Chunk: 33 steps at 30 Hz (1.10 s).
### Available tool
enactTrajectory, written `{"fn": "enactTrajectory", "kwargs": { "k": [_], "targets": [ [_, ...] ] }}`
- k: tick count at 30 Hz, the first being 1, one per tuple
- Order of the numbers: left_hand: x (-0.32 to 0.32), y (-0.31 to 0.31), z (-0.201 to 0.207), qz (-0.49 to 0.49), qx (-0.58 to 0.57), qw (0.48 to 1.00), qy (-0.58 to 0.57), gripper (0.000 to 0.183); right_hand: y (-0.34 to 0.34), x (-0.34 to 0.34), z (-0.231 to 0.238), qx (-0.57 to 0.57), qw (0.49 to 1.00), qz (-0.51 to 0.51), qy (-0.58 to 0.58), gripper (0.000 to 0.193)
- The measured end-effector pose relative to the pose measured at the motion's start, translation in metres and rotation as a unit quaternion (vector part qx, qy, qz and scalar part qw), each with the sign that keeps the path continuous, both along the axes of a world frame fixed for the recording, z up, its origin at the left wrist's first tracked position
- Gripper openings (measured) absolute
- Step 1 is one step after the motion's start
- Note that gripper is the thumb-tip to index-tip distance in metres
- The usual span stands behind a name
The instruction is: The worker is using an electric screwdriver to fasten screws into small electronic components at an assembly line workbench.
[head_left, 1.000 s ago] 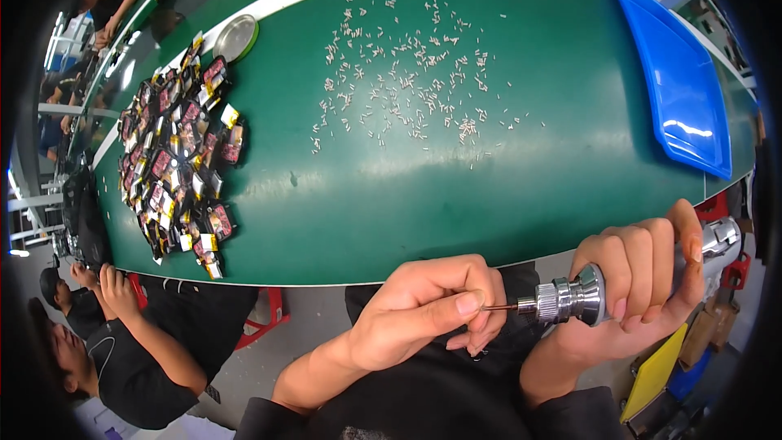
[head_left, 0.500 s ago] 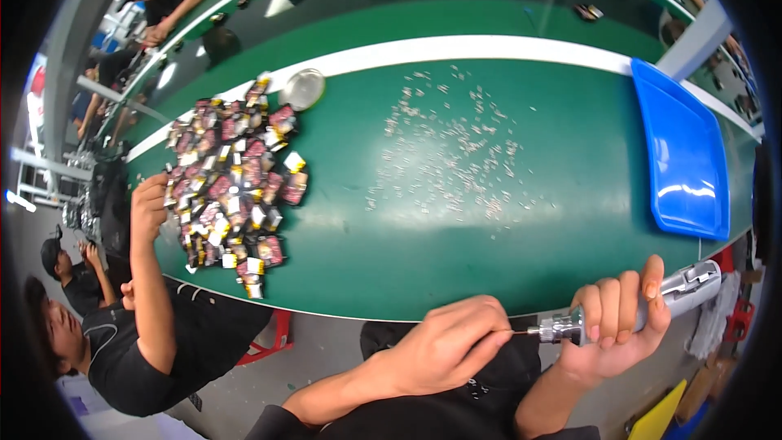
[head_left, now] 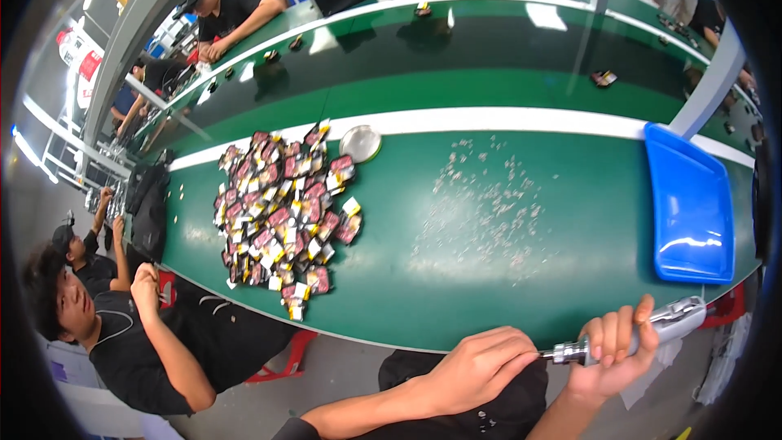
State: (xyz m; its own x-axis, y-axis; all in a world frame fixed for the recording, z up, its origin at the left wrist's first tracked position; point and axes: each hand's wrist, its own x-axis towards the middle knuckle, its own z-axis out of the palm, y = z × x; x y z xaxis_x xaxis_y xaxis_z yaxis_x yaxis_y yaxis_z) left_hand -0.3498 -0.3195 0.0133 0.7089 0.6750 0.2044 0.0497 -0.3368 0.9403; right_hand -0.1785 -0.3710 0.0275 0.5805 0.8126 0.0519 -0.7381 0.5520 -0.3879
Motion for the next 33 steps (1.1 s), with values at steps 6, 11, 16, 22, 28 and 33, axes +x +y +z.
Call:
{"fn": "enactTrajectory", "kwargs": {
  "k": [6,11,16,22,28,33],
  "targets": [
    [0.027,0.05,0.027,0.047,0.18,0.982,0.023,0.015,0.007,0.019,-0.004,0.004,0.999,-0.035,0.018,0.01],
    [0.071,0.137,0.049,0.057,0.315,0.944,0.08,0.02,0.013,0.021,-0.003,-0.015,0.998,-0.062,0.026,0.011],
    [0.146,0.22,0.031,0.064,0.248,0.947,0.196,0.021,0.018,0.03,-0.032,-0.032,0.998,-0.014,0.048,0.01],
    [0.243,0.269,0.009,0.084,0.281,0.936,0.196,0.032,0.001,0.032,-0.025,-0.018,0.994,0.039,0.1,0.011],
    [0.293,0.284,0.007,0.113,0.446,0.83,0.316,0.038,0.001,0.04,-0.025,0.004,0.991,0.071,0.113,0.009],
    [0.289,0.319,-0.001,0.026,0.499,0.819,0.282,0.04,0.005,0.047,-0.026,0.026,0.982,0.117,0.149,0.008]
  ]
}}
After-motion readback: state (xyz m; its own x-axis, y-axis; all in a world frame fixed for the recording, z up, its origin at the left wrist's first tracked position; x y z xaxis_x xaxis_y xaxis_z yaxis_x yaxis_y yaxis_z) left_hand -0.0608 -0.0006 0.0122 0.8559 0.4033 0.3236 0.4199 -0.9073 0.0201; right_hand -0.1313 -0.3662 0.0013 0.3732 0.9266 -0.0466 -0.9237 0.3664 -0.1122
